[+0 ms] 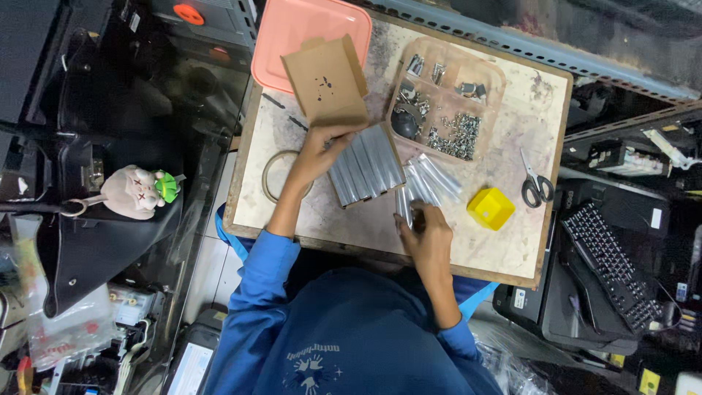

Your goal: The person places metal profiles into plastic bags and then packs the bagged profiles into a small cardboard box on a workbench.

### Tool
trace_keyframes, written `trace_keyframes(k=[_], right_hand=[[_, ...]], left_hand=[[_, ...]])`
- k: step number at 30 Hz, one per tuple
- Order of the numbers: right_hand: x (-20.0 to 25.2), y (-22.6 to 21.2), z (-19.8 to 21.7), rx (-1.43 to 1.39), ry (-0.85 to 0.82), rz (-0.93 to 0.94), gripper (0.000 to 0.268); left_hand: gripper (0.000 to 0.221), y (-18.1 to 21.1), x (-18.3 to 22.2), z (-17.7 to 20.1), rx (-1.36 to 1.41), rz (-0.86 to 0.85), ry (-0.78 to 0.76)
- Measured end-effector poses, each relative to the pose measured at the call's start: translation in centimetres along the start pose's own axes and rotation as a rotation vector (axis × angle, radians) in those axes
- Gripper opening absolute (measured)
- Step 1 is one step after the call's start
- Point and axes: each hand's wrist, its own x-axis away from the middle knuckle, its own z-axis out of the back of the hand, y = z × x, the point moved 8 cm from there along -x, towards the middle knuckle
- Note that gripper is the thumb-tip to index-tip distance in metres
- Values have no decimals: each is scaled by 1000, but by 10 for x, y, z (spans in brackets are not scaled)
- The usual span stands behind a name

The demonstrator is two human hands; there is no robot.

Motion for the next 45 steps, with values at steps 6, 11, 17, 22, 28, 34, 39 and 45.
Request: trace_keyframes(k=[6, 11, 17, 22, 28, 34, 39, 45], right_hand=[[-7, -7, -5, 29, -110, -31, 21], [-11, 6, -12, 66, 9, -53, 25], [-17, 2, 23, -17, 102, -81, 23], [-37, -30, 55, -26, 242, 35, 22], [-53, -90, 23, -264, 173, 190, 25], [-55, -126, -2, -148, 110, 308, 21], [-50, -123, -5, -166, 186, 363, 14], [-50, -113, -14, -162, 203, 476, 6]], left_hand=[[23, 2, 0, -1, 8, -19, -1], [23, 1, 1, 0, 7, -4, 2], [27, 0, -1, 0, 65, 13, 16], [29, -5, 0, -2, 84, 0, 44], [37, 4, -1, 2, 137, 8, 43], [38, -2, -1, 1, 103, -2, 43], [25, 24, -1, 1, 24, -60, 18], [23, -12, -1, 1, 33, -59, 17]])
